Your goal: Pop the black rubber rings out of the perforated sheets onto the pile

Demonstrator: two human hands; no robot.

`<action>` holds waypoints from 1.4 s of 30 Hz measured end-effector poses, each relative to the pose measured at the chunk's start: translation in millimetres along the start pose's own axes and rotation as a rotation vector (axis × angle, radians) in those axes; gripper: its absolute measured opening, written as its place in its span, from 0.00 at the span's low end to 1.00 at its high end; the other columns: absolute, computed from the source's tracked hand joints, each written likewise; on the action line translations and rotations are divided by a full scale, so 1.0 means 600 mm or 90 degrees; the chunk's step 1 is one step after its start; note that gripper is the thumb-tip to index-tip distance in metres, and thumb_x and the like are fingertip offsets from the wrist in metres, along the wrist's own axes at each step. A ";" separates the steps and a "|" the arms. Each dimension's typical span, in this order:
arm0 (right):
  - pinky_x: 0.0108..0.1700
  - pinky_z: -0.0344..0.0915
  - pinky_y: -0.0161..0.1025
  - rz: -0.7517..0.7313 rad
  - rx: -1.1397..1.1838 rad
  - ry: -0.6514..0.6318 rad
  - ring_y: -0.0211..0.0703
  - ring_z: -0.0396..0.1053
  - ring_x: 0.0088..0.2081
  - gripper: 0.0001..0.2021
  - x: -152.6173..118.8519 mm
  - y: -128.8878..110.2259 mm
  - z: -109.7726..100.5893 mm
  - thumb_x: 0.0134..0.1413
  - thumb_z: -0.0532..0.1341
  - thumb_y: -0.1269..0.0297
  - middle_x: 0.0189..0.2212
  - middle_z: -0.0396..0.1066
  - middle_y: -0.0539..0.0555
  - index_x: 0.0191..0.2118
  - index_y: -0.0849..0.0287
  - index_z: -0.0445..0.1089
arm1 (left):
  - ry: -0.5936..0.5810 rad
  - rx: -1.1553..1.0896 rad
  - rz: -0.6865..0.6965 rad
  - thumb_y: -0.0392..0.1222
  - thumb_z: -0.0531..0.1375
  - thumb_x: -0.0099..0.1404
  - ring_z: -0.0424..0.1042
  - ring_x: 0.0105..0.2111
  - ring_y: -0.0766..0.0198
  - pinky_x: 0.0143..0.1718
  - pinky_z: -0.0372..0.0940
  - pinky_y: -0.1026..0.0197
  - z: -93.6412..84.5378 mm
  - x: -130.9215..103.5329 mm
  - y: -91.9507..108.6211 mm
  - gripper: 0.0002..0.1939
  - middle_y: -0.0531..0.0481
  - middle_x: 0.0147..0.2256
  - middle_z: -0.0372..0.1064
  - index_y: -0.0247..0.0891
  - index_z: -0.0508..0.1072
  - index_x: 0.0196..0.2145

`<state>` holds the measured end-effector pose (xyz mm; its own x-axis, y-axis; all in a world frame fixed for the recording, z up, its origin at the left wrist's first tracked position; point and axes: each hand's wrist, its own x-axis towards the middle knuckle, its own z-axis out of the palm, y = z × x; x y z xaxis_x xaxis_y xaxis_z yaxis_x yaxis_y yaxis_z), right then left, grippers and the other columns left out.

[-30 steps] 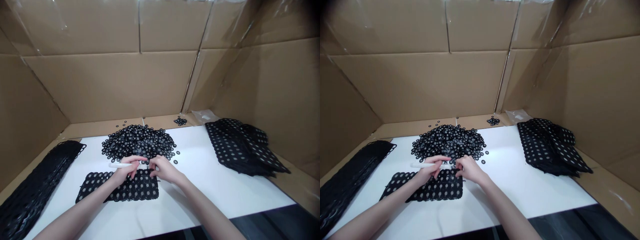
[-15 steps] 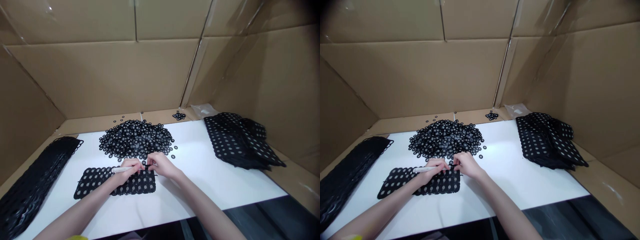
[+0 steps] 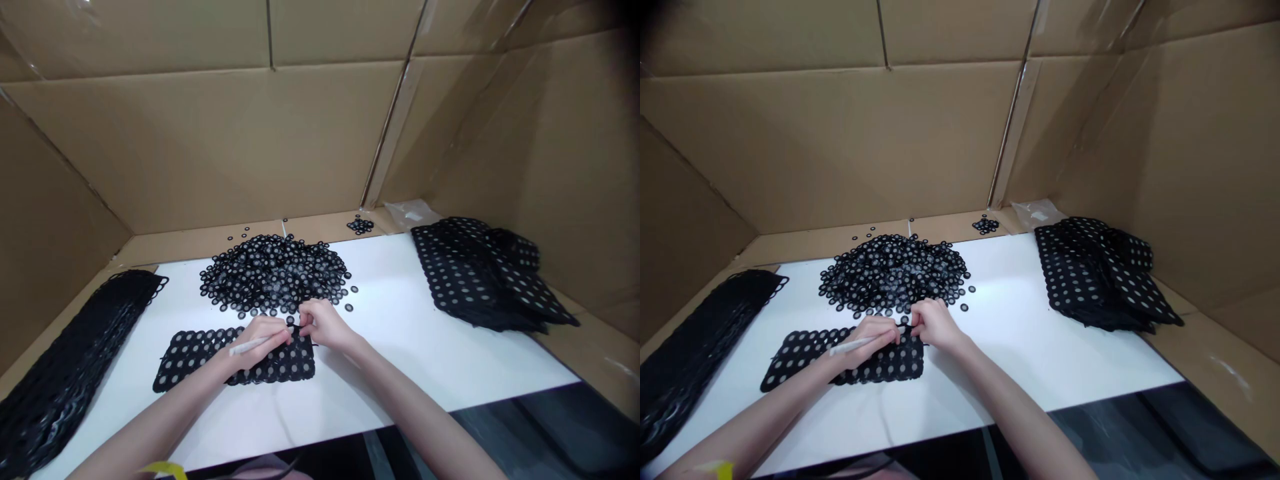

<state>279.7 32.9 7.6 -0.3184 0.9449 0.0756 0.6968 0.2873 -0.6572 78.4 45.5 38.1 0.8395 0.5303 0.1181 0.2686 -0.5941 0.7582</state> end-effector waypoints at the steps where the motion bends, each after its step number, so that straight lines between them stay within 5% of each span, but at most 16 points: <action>1: 0.34 0.52 0.32 -0.004 -0.003 -0.002 0.37 0.63 0.30 0.11 0.000 0.000 0.001 0.35 0.65 0.79 0.21 0.67 0.46 0.19 0.60 0.63 | -0.015 0.008 0.003 0.44 0.43 0.69 0.66 0.30 0.65 0.35 0.58 0.63 -0.002 0.001 0.001 0.21 0.48 0.28 0.68 0.35 0.71 0.30; 42: 0.38 0.51 0.35 0.013 -0.026 -0.017 0.39 0.63 0.33 0.11 0.003 -0.010 -0.004 0.31 0.64 0.81 0.21 0.68 0.46 0.17 0.61 0.62 | -0.051 0.076 0.050 0.42 0.42 0.69 0.62 0.28 0.65 0.33 0.56 0.63 0.013 0.004 -0.017 0.20 0.49 0.24 0.61 0.34 0.66 0.27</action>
